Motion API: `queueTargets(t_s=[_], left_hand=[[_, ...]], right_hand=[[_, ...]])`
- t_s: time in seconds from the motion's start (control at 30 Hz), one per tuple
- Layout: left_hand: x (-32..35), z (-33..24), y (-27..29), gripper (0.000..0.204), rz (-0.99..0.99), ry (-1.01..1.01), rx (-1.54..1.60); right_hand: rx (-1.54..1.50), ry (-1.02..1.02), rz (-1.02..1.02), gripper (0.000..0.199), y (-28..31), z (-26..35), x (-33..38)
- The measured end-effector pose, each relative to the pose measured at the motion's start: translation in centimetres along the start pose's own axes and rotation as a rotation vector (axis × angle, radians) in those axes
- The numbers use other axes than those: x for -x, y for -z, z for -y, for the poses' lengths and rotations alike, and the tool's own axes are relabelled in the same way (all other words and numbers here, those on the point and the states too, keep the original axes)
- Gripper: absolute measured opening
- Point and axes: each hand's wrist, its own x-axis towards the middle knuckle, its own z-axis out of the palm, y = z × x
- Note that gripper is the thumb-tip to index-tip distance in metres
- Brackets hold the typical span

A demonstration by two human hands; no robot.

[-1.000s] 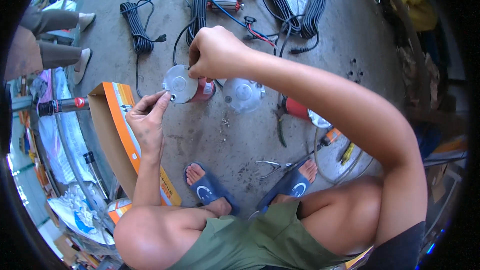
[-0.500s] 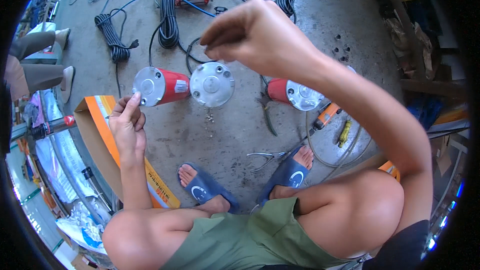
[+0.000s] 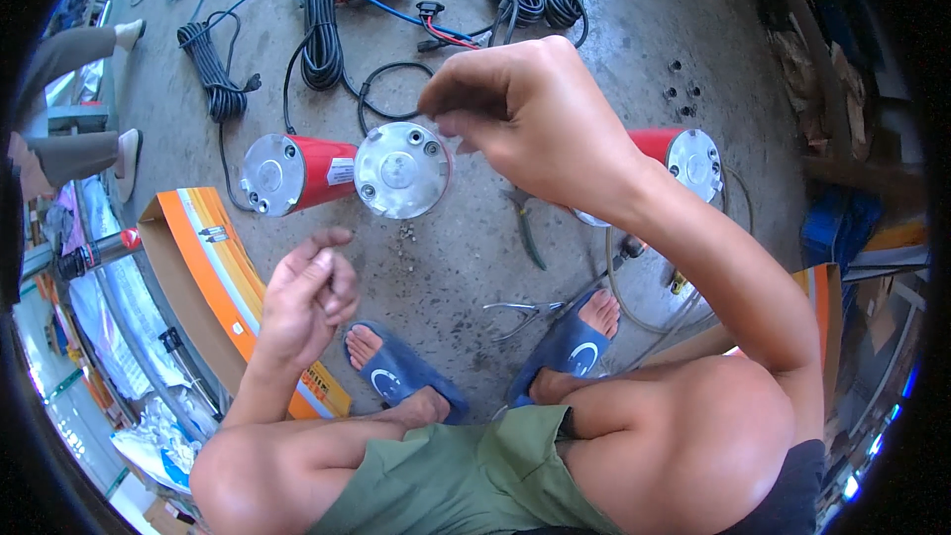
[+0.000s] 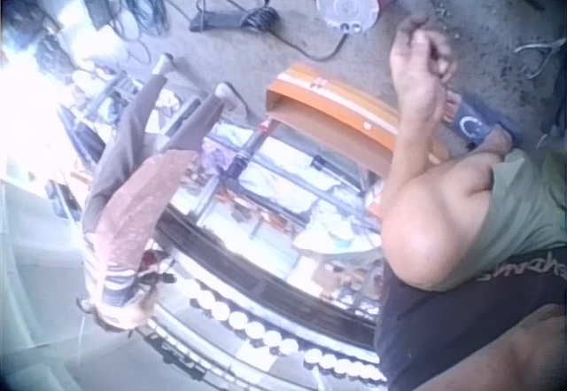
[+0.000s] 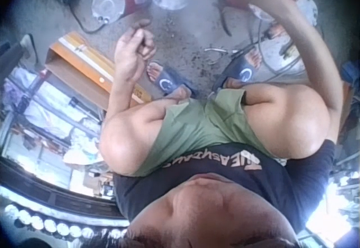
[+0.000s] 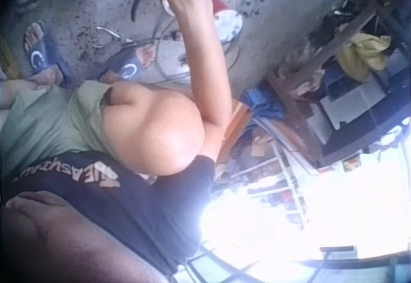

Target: The person assembles components of cylindrical red motors by picking up small metal parts from a bin, positioning them on the motor housing, and securing them using a screwdriver.

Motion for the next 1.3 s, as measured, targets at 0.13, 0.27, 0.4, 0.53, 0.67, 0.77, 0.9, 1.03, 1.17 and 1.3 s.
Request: queueTargets(t_s=[0.13,0.27,0.4,0.53,0.67,0.77,0.9,1.03,1.17,1.3], left_hand=[[-1.2,-0.5,-3.9,0.021,0.092,-0.102,0.034],[-2.0,-0.9,-4.0,0.013,0.03,-0.041,0.02],[-2.7,0.3,-1.5,0.014,-0.096,0.051,0.077],[-4.1,4.7,2.0,0.024,-0.188,0.079,0.0],[-4.8,6.7,2.4,0.028,-0.152,0.135,0.021],[-5.2,6.6,1.0,0.028,-0.126,0.135,0.02],[-5.0,5.8,0.4,0.03,-0.105,0.139,0.0],[-4.3,5.0,-0.3,0.028,-0.055,0.1,-0.055],[-3.3,4.4,-2.0,0.022,-0.101,0.05,-0.087],[-2.0,3.3,-2.3,0.018,-0.075,0.024,0.025]], right_hand=[[-0.134,-0.036,0.076,0.018,-0.1,-0.2,-0.2],[-0.051,-0.018,0.126,0.017,-0.2,-0.7,-0.7],[0.035,0.004,0.164,0.017,0.1,-0.1,-1.4],[0.033,-0.007,0.245,0.018,0.0,-0.2,-2.2],[-0.052,-0.08,0.236,0.021,0.0,-1.2,-2.2],[-0.068,-0.131,0.258,0.02,0.0,-1.9,-2.4],[-0.084,-0.217,0.425,0.02,0.7,-3.4,-3.9],[0.371,-0.047,0.661,0.02,3.5,-8.2,-8.1],[0.871,0.364,1.093,0.013,-0.4,-14.6,-8.2],[0.892,0.677,1.312,0.009,-4.3,-20.3,-7.0]])
